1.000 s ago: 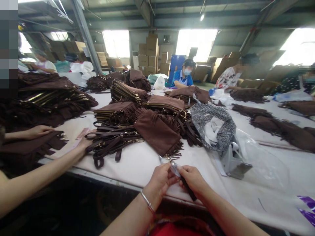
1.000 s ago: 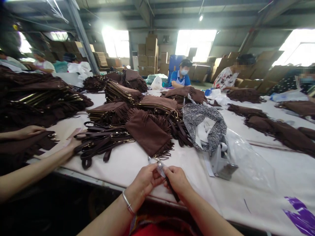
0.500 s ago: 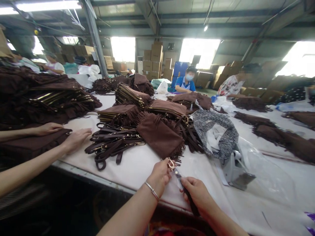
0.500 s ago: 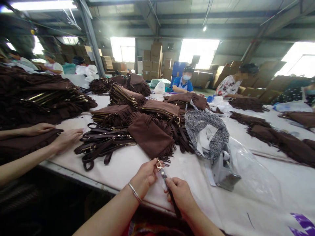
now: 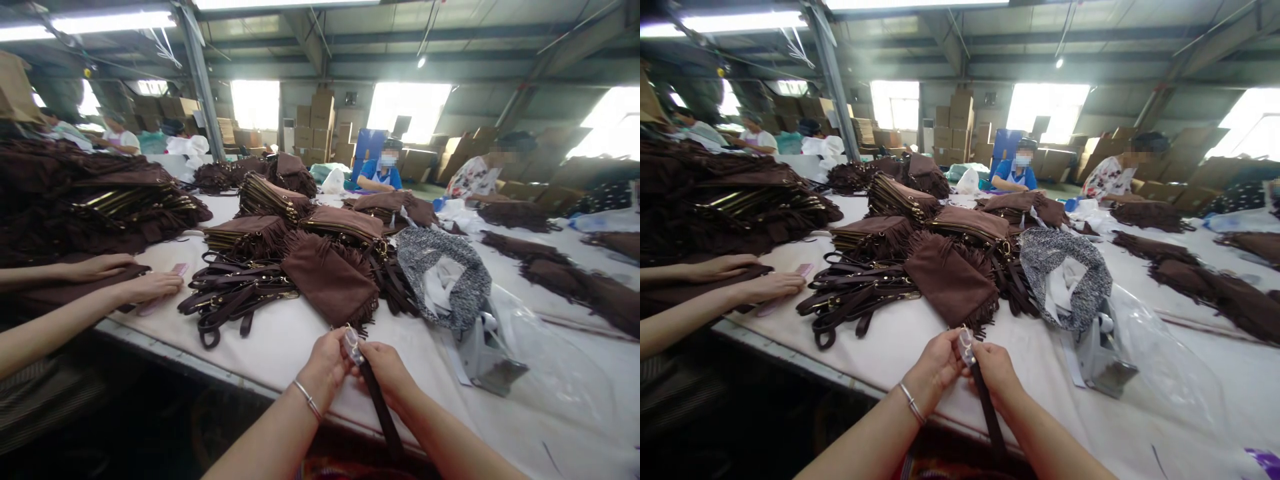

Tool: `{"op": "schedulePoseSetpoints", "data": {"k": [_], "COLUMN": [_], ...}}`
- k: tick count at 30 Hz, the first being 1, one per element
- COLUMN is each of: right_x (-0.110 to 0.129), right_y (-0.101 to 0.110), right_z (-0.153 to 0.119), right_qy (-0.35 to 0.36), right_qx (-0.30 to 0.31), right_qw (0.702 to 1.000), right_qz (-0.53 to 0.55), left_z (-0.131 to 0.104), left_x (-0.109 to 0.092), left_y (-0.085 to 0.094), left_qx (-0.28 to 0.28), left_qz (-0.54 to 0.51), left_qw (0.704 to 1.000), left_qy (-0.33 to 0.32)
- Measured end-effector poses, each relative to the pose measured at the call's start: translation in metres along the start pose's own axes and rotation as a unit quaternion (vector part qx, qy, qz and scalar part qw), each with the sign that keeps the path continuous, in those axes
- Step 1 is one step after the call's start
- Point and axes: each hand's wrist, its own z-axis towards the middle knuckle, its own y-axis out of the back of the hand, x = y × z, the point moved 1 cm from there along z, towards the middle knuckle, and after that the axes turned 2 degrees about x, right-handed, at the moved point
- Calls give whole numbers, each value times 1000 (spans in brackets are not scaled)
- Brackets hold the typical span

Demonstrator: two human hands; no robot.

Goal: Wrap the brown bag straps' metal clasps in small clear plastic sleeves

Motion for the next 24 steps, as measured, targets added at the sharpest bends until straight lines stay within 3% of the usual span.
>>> {"op": "schedulePoseSetpoints", "data": {"k": [6, 14, 19, 24], "right_x": [-2, 0, 5, -21], "right_y": [-8, -9, -5, 11], "right_z": [15, 14, -15, -56], "right_qy": [28, 66, 59, -22], "right_qx": [-7, -39, 7, 68], "right_qw": [999, 997, 996, 997], "right_qz": [23, -33, -60, -40], "left_z": [-7, -16, -11, -8], "left_x": [-1, 5, 3, 4], "left_y": [2, 0, -2, -3], "left_qx": [-19, -64, -74, -108], "left_qz": [13, 91, 115, 94], "left_qw": [1000, 993, 991, 990], "left_qy": [-8, -25, -2, -13]}}
